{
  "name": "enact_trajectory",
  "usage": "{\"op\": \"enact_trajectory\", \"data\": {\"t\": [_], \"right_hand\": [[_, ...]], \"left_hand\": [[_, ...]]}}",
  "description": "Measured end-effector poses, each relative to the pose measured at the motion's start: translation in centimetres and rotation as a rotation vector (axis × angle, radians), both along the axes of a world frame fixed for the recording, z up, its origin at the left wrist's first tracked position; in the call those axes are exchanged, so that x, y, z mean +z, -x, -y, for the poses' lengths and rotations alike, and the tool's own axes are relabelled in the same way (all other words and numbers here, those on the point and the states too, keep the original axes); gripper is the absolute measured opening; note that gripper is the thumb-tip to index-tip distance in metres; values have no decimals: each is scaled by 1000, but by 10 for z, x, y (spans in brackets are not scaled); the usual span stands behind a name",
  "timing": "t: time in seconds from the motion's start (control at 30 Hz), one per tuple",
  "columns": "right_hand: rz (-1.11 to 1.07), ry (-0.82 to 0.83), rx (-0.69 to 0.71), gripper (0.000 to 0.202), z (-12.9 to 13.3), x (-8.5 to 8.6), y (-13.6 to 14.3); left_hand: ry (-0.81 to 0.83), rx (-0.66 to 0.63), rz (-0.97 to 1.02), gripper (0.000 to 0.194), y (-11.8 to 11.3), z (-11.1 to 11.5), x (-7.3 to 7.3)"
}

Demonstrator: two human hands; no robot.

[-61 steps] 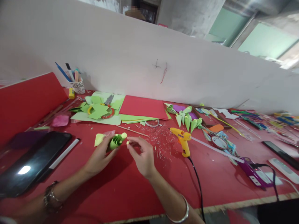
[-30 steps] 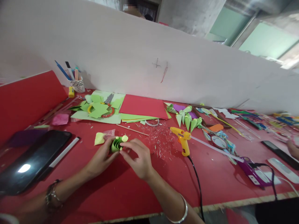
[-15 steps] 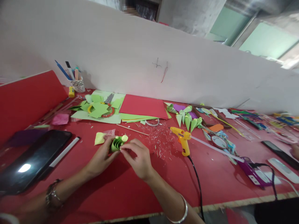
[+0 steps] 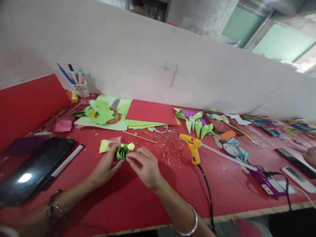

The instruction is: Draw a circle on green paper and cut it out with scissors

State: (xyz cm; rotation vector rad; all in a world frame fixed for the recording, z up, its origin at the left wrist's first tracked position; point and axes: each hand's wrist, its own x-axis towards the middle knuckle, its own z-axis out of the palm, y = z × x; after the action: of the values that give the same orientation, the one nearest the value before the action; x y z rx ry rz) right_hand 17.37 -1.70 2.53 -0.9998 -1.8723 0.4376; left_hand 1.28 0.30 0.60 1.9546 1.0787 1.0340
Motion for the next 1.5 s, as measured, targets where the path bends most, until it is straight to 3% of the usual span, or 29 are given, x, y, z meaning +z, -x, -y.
{"op": "enact_trajectory", "data": {"t": [0.33,0.67,1.5], "right_hand": [[74,-4,29,12,-1,-2,-1],[113,-129,19,13,-3,-5,-2],[101,-60,66,13,-2,-6,-3]], "left_hand": [[22,-12,1,26,0,-1,0],[19,-1,-31,27,1,-1,0],[97,-65,4,30,1,0,-2]]}}
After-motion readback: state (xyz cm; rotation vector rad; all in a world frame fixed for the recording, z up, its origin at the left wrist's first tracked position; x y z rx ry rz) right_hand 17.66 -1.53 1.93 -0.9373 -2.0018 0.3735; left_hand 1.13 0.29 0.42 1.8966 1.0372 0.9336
